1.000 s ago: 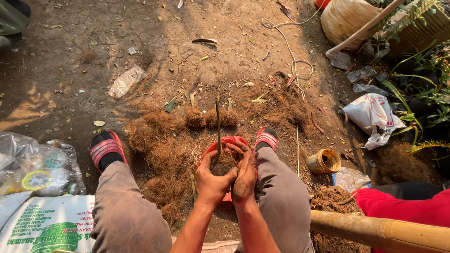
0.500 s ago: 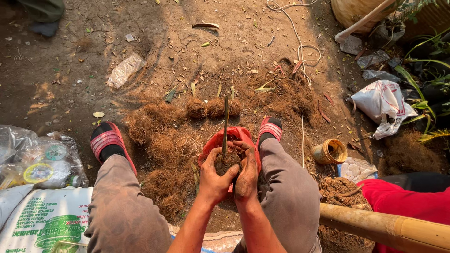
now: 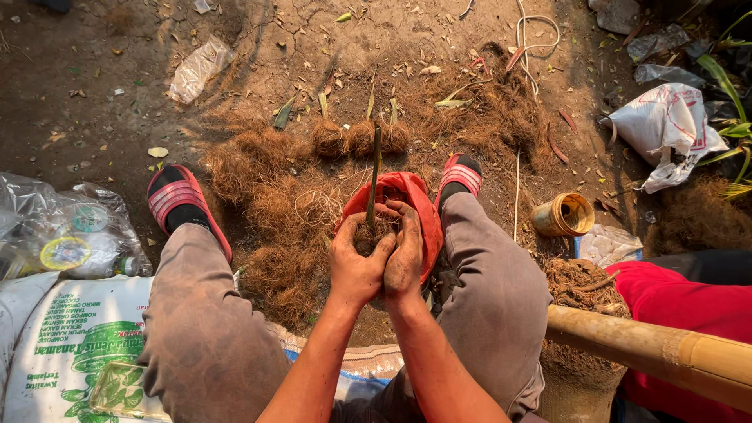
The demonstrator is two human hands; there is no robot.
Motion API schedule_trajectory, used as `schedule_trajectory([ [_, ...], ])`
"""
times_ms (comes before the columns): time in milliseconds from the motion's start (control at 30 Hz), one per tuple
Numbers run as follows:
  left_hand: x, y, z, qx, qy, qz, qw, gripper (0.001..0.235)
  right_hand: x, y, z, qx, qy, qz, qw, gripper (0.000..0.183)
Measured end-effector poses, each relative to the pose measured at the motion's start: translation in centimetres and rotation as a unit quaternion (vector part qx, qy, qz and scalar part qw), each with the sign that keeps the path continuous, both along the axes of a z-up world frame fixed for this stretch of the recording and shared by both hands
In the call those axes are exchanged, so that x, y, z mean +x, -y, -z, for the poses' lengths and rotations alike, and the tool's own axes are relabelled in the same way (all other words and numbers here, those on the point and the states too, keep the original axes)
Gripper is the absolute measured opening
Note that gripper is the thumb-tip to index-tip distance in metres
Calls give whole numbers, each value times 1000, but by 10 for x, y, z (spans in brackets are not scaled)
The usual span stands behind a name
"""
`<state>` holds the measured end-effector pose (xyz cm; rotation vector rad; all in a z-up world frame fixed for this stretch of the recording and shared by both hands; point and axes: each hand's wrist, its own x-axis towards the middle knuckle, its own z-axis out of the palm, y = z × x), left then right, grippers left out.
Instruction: The person sits on the ground and wraps coconut fiber around small plant seedlings, securing them with twine. The wrapped seedlings are placed into a red bag.
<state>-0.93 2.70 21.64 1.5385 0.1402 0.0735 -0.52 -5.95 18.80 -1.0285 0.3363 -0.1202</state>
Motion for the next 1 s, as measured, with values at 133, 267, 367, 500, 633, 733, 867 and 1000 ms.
schedule_trajectory([
  [133,0,1,-1,-3,-22,6,1000,32,3,-1,-3,24,-15,15,1000,39],
  [267,-1,0,-1,33,16,-1,999,30,2,-2,-3,12,-16,12,1000,40],
  [367,2,-2,1,37,6,29,999,31,3,-1,-2,4,-12,13,1000,39],
  [500,2,-7,6,-17,0,89,996,33,6,5,2,43,-33,50,997,38],
  [633,-2,-8,9,-59,39,117,991,40,5,15,7,-31,-4,51,998,36],
  [733,-2,-8,9,-28,53,115,992,39,10,17,13,55,-19,21,998,37],
  [867,-5,-15,8,-53,41,131,989,41,7,20,19,58,-49,-50,996,54],
  [1000,-5,-21,9,-10,46,163,985,49,10,22,21,35,-81,-68,994,61],
])
